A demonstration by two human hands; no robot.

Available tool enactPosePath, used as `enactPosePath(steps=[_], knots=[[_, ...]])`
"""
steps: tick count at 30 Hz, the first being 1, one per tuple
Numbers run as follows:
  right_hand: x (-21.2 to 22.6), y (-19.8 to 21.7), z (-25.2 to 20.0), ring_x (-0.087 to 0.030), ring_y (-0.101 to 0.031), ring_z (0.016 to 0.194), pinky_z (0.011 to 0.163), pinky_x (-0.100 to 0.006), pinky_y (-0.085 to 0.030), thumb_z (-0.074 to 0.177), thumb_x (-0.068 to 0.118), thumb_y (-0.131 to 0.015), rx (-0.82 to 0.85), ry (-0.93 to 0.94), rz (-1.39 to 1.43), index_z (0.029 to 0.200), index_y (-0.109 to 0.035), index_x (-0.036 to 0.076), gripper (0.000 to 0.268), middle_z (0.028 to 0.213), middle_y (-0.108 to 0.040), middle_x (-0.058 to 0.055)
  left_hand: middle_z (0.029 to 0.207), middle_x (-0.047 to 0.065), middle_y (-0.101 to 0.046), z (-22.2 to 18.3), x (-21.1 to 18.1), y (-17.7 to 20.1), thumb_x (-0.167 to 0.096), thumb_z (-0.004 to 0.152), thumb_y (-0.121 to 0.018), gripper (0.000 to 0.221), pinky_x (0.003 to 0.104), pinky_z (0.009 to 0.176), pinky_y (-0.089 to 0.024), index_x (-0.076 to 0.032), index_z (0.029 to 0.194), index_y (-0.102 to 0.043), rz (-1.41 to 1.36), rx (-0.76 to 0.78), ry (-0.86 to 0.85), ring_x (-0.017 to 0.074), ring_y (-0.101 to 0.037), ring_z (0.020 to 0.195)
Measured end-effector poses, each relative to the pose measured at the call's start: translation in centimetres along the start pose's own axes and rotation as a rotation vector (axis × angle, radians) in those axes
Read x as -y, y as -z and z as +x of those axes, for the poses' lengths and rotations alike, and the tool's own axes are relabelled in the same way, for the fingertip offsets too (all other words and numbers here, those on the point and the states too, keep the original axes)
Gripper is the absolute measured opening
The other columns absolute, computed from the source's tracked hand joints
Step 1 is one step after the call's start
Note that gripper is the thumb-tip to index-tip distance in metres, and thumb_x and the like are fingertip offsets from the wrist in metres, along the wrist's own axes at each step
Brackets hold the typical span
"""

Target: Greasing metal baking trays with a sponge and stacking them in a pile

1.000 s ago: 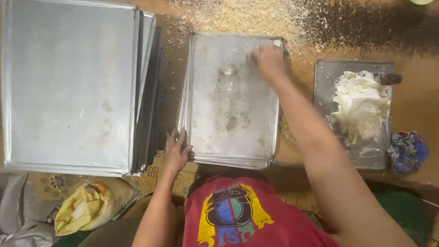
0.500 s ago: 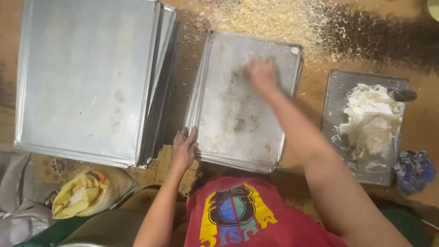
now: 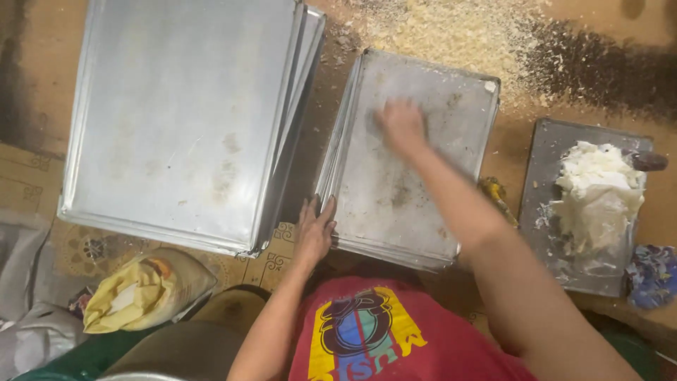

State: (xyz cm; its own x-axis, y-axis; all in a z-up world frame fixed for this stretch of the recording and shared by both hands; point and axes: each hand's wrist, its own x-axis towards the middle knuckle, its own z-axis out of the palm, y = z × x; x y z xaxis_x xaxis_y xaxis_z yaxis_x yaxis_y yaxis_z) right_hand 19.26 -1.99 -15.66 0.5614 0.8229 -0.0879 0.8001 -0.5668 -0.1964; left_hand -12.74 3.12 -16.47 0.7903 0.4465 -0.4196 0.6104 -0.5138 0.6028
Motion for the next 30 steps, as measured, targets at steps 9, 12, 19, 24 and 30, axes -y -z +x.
enactPosePath(steps=[9, 12, 19, 24, 30], knots=[[-10.2, 5.1, -11.4, -0.034, -0.063, 0.109, 0.095, -0.047, -0.05, 0.077, -0.001, -0.069, -0.181, -0.301, -0.029, 0.124, -0.069, 0.012, 0.048, 0.113, -0.064, -0.012, 0.128, 0.012, -0.052, 2.0, 0.8, -1.0, -0.03, 0.09, -0.071, 0.053, 0.05, 0.101, -0.048, -0.023, 0.141, -0.059, 0.209, -0.057, -0.02, 0.0365, -0.049, 0.128], [-12.5, -2.6, -21.4, -0.035, -0.063, 0.097, 0.081, -0.049, -0.054, 0.062, 0.009, -0.082, -0.082, -0.43, -0.116, 0.113, -0.065, 0.014, 0.054, 0.104, -0.059, -0.011, 0.12, 0.018, -0.061, 3.7, -0.4, -1.5, -0.032, 0.088, -0.074, 0.047, 0.052, 0.099, -0.049, -0.01, 0.128, -0.062, 0.0, -0.073, 0.036, 0.0419, -0.057, 0.122], [-13.3, -2.1, -22.6, -0.029, -0.064, 0.102, 0.088, -0.041, -0.053, 0.077, 0.003, -0.063, -0.283, -0.44, 0.177, 0.114, -0.068, 0.023, 0.043, 0.098, -0.059, -0.003, 0.091, 0.016, -0.077, 7.3, -1.8, 0.0, -0.036, 0.071, -0.093, 0.046, 0.043, 0.07, -0.058, -0.008, 0.104, -0.079, -0.519, -0.123, 0.356, 0.0316, -0.076, 0.088], [-14.0, 3.3, -20.3, -0.032, -0.07, 0.096, 0.089, -0.043, -0.055, 0.077, -0.01, -0.059, -0.192, -0.418, 0.672, 0.103, -0.074, 0.013, 0.038, 0.093, -0.074, -0.011, 0.09, 0.014, -0.071, 0.9, -17.1, 7.3, -0.002, 0.089, -0.072, 0.028, 0.038, 0.06, -0.06, -0.006, 0.116, -0.063, -0.978, -0.125, 0.085, 0.0225, -0.069, 0.077], [-11.2, 11.0, -8.9, -0.032, -0.068, 0.101, 0.093, -0.045, -0.05, 0.08, -0.004, -0.063, -0.516, -0.152, 0.73, 0.104, -0.067, 0.014, 0.03, 0.098, -0.071, -0.008, 0.117, 0.022, -0.07, 0.1, -26.1, 10.1, 0.014, 0.084, -0.065, 0.045, 0.051, 0.098, -0.053, 0.001, 0.127, -0.062, -0.604, -0.298, -0.499, 0.035, -0.066, 0.118]])
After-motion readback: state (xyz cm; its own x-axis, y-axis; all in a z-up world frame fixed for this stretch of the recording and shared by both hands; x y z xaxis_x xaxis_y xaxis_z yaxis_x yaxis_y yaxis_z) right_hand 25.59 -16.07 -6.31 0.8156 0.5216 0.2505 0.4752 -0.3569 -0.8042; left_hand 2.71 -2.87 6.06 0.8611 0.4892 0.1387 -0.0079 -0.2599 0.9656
